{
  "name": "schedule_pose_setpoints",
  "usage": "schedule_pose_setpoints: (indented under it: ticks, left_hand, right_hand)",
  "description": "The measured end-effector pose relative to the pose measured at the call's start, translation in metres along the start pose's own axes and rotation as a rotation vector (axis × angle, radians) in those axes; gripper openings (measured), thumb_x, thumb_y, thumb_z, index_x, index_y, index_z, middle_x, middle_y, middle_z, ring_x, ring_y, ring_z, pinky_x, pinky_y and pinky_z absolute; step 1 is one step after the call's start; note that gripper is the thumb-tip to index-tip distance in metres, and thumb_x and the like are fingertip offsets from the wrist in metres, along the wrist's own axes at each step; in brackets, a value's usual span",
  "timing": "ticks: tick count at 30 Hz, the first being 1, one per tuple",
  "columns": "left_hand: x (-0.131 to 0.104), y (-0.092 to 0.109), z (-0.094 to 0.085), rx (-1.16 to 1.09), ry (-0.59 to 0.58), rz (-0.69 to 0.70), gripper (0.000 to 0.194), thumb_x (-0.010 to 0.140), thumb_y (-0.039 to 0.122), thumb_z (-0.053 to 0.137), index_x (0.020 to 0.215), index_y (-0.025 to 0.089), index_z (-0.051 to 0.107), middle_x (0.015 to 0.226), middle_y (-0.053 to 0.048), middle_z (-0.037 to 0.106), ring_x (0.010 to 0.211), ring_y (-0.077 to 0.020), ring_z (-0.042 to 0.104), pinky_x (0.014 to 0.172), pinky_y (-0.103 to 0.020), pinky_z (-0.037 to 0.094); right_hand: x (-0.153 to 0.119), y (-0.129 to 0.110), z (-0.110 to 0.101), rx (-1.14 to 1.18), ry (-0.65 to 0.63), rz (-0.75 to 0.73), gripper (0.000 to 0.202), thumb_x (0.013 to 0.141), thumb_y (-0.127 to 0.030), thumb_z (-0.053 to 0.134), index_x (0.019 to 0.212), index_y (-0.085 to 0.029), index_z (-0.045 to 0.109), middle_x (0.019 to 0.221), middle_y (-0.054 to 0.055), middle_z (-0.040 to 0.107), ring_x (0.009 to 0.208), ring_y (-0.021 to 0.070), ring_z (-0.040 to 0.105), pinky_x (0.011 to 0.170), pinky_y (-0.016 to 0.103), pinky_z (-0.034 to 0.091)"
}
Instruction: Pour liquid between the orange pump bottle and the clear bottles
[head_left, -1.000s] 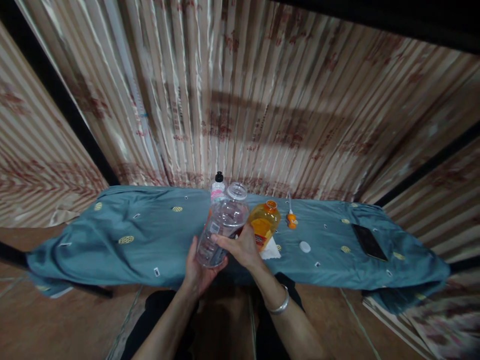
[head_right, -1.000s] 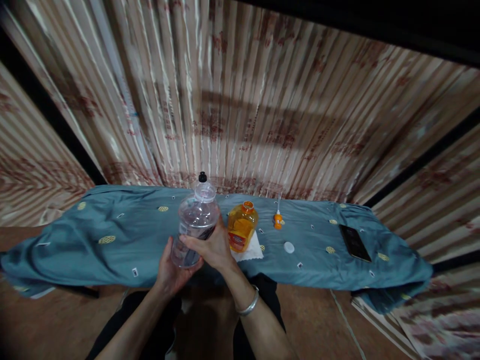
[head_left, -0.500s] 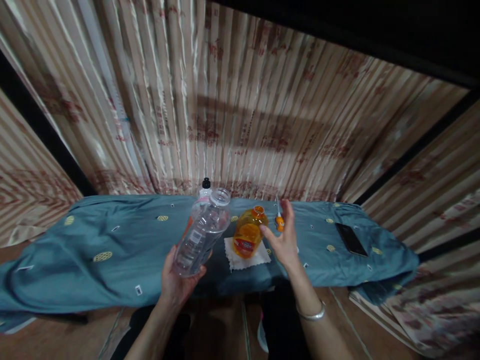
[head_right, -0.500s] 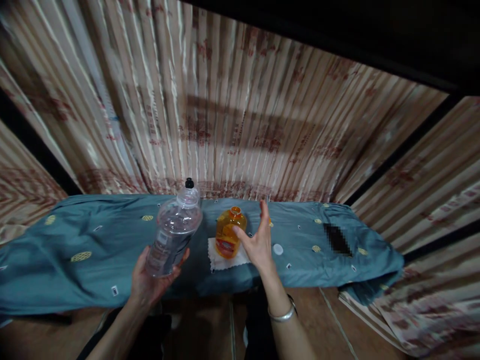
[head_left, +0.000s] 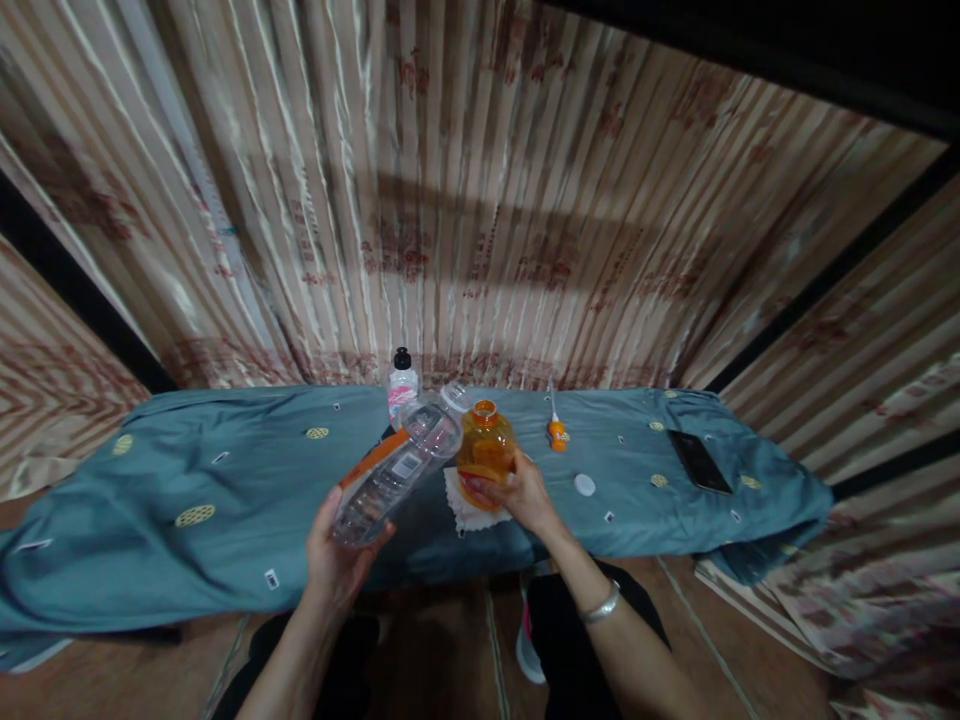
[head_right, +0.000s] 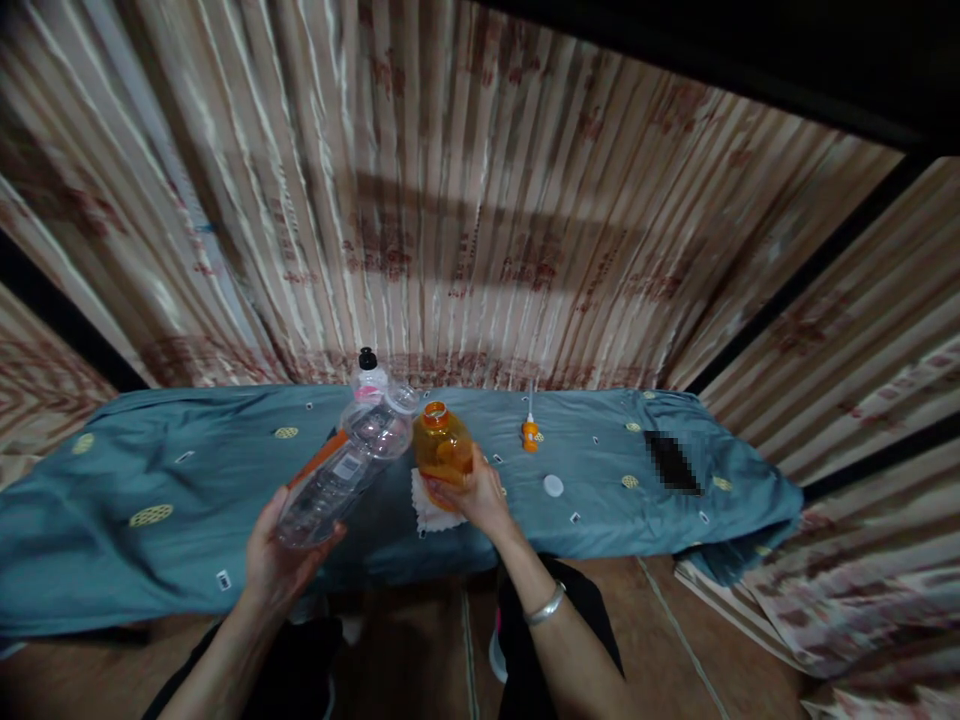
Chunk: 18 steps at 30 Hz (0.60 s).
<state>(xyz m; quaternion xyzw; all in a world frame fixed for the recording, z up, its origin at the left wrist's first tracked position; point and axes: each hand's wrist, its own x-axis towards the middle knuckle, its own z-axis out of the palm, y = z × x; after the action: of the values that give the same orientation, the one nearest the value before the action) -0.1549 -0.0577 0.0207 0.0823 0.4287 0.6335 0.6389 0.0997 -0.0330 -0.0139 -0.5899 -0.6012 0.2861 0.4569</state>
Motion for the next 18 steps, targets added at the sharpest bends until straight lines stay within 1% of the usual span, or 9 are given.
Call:
schedule_pose_setpoints:
  ticks: [2, 4, 6, 9, 11, 15, 18]
  left_hand:
    - [0.000, 0.002, 0.000, 0.008, 0.017, 0.021, 0.019, 0.085, 0.026, 0.053, 0.090, 0.017, 0.070, 0.077, -0.005, 0.073, 0.058, -0.0209, 0.065, 0.043, -0.034, 0.057]
    - [0.000, 0.004, -0.001, 0.011, 0.028, 0.047, 0.017, 0.082, 0.026, 0.056, 0.089, 0.018, 0.070, 0.077, -0.004, 0.073, 0.060, -0.0209, 0.065, 0.043, -0.034, 0.058]
    - [0.002, 0.005, -0.003, 0.013, 0.032, 0.073, 0.017, 0.079, 0.026, 0.059, 0.089, 0.018, 0.070, 0.078, -0.003, 0.074, 0.061, -0.0210, 0.066, 0.042, -0.035, 0.058]
    - [0.004, 0.006, -0.007, 0.017, 0.035, 0.109, 0.023, 0.072, 0.030, 0.065, 0.090, 0.018, 0.071, 0.078, -0.001, 0.074, 0.061, -0.0207, 0.065, 0.041, -0.036, 0.058]
    - [0.005, 0.008, -0.009, 0.023, 0.027, 0.128, 0.030, 0.065, 0.034, 0.072, 0.089, 0.017, 0.071, 0.079, -0.001, 0.074, 0.063, -0.0209, 0.065, 0.042, -0.037, 0.059]
    - [0.005, 0.011, -0.012, 0.039, 0.007, 0.163, 0.052, 0.046, 0.038, 0.086, 0.091, 0.019, 0.070, 0.083, 0.000, 0.074, 0.067, -0.0210, 0.065, 0.041, -0.036, 0.059]
    - [0.005, 0.013, -0.012, 0.055, 0.013, 0.174, 0.062, 0.036, 0.040, 0.092, 0.090, 0.019, 0.069, 0.083, 0.001, 0.073, 0.069, -0.0213, 0.065, 0.041, -0.036, 0.059]
  right_hand:
    - [-0.001, -0.007, -0.001, -0.052, 0.022, -0.033, 0.062, 0.069, -0.045, 0.086, 0.120, -0.023, 0.059, 0.110, 0.010, 0.078, 0.102, 0.0327, 0.075, 0.090, 0.048, 0.059]
    - [-0.001, -0.012, -0.001, -0.109, 0.045, -0.032, 0.061, 0.069, -0.043, 0.086, 0.120, -0.023, 0.059, 0.108, 0.009, 0.078, 0.100, 0.0316, 0.075, 0.087, 0.045, 0.060]
    - [-0.001, -0.014, 0.000, -0.152, 0.062, -0.019, 0.060, 0.070, -0.041, 0.086, 0.120, -0.022, 0.059, 0.108, 0.008, 0.078, 0.100, 0.0305, 0.076, 0.086, 0.042, 0.060]
    - [-0.001, -0.015, 0.000, -0.177, 0.062, -0.033, 0.061, 0.072, -0.040, 0.086, 0.123, -0.022, 0.058, 0.109, 0.007, 0.078, 0.101, 0.0290, 0.076, 0.087, 0.040, 0.060]
    - [-0.001, -0.015, 0.000, -0.189, 0.056, -0.058, 0.062, 0.073, -0.038, 0.085, 0.126, -0.022, 0.057, 0.110, 0.007, 0.078, 0.101, 0.0288, 0.076, 0.087, 0.039, 0.060]
    - [0.000, -0.014, 0.000, -0.201, 0.064, -0.077, 0.062, 0.074, -0.037, 0.085, 0.126, -0.021, 0.056, 0.110, 0.008, 0.078, 0.101, 0.0296, 0.076, 0.087, 0.039, 0.060]
    - [0.000, -0.012, 0.000, -0.197, 0.062, -0.092, 0.062, 0.075, -0.036, 0.084, 0.127, -0.021, 0.055, 0.113, 0.008, 0.078, 0.103, 0.0296, 0.076, 0.088, 0.039, 0.060]
